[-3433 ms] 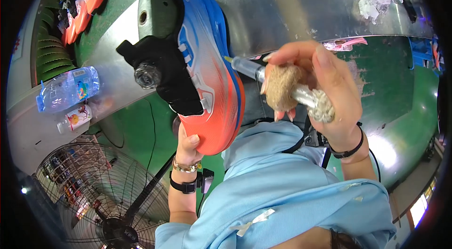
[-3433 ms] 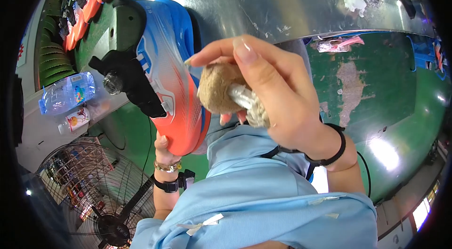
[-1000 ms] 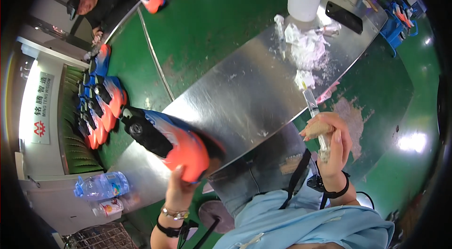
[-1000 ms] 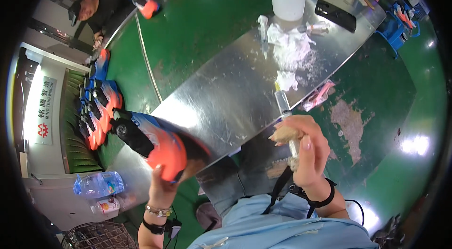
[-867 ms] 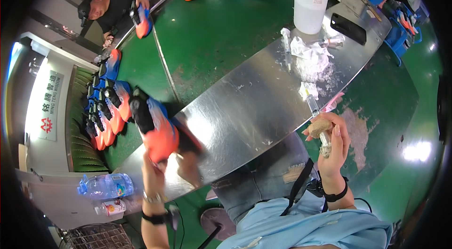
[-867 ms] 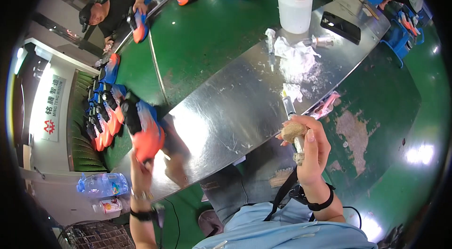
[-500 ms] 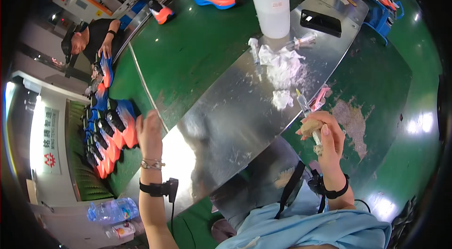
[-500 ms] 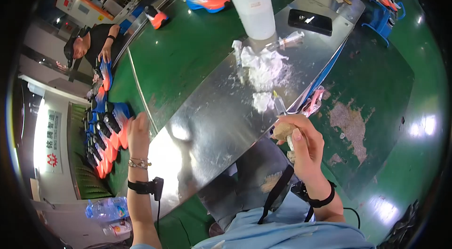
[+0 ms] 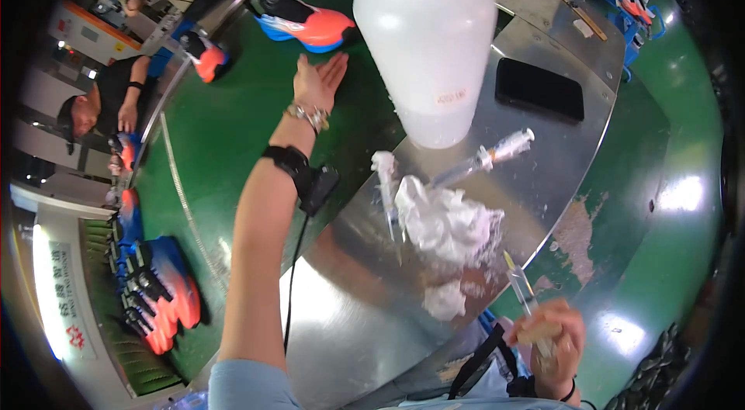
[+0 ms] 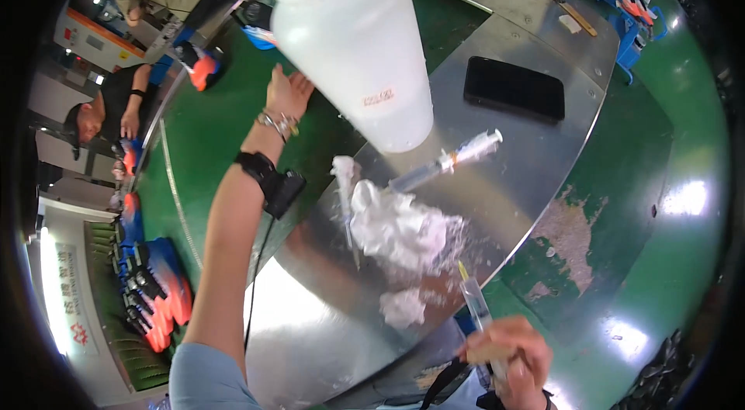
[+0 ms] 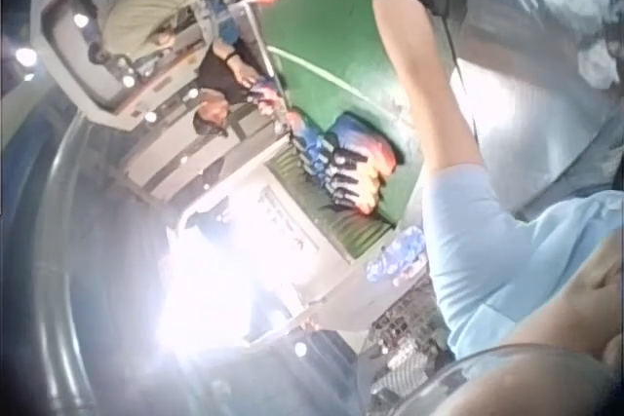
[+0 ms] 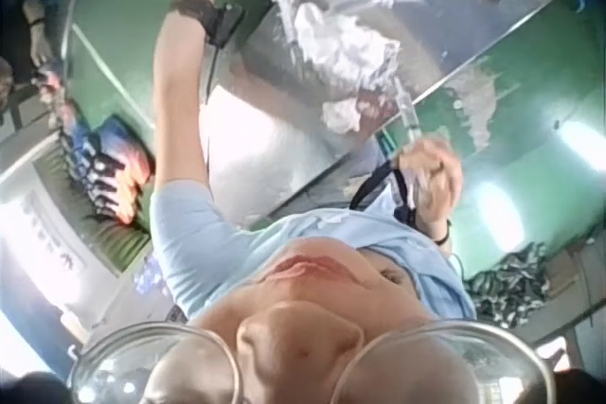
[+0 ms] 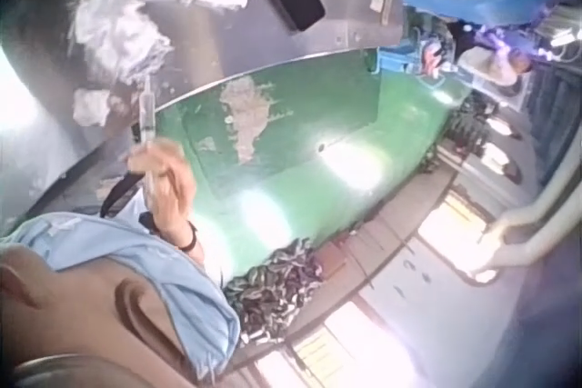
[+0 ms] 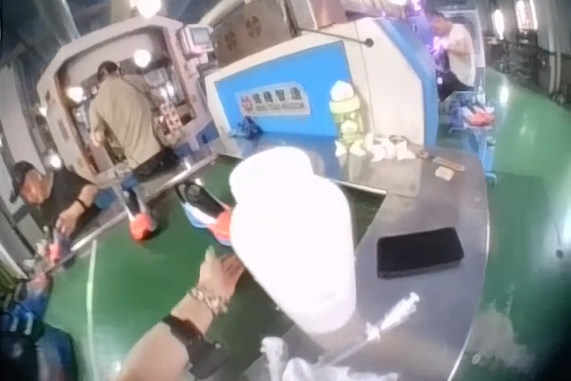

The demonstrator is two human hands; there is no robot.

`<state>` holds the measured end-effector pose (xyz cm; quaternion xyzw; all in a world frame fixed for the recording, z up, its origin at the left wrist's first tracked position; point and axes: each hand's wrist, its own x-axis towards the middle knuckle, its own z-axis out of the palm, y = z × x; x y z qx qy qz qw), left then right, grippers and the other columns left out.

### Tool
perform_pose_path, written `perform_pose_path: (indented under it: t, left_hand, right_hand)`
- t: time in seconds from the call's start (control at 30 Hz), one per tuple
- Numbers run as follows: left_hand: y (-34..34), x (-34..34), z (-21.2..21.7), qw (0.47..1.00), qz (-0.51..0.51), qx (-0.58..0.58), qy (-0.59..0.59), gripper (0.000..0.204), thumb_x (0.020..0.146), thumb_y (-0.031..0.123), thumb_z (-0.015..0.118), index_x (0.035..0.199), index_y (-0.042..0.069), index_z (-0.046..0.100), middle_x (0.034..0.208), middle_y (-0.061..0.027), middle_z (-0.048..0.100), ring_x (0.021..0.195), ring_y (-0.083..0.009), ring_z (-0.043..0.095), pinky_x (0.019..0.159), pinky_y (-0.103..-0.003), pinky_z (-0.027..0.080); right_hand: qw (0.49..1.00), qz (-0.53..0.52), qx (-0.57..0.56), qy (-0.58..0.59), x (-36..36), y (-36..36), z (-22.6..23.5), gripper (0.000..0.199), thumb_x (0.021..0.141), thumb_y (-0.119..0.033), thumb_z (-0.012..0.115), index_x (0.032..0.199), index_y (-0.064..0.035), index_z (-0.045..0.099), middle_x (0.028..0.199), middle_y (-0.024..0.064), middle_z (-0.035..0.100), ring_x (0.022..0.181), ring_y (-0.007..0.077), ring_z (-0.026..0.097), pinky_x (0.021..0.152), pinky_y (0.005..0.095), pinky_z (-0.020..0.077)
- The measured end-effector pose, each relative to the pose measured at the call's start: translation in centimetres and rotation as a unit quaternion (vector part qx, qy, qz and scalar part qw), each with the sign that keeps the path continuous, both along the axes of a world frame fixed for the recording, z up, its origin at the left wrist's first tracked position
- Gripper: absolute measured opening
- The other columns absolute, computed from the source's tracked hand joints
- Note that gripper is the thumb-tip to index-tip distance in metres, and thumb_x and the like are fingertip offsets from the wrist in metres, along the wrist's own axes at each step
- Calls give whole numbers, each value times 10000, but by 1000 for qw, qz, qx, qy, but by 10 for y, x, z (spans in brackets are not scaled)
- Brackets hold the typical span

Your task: Applying adhesive to shoe components using a syringe and finishing the bond with a sponge.

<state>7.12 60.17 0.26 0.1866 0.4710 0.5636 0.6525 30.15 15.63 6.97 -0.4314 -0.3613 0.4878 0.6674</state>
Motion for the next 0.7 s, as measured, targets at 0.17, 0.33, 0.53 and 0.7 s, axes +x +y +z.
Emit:
perform_pose_path:
  t: [0.17,0.33,0.53,0.7]
  left_hand:
    - [166,-8,-53,990,67,-119,30,659,787,454,685,1111,-83,486,1112,-159,579,931,-241,624,839,-302,528]
    - [65,36,-8,979,135,28,151,540,686,328,766,948,-106,579,940,-121,602,778,-178,609,673,-264,544]
    - [-31,-137,5,974,14,118,192,448,831,263,675,1077,-73,509,1092,-144,570,997,-232,591,911,-363,517]
    - [-258,-193,49,992,-66,43,101,310,900,284,587,1063,21,568,948,-73,608,866,-163,589,816,-287,509]
  right_hand:
    - [994,-22,15,110,-12,30,-19,334,914,-302,470,1114,-34,450,881,159,479,600,315,566,526,393,526]
    - [997,-65,0,41,-20,31,-11,379,903,-342,480,1135,-44,449,889,144,464,569,293,531,505,369,499]
    - [995,-43,94,1,-33,6,11,475,908,-455,417,1198,-80,440,919,143,447,631,285,536,504,348,460]
    - [980,9,147,-137,-37,-18,3,746,827,-637,489,1240,-20,411,968,197,507,735,301,599,639,396,511]
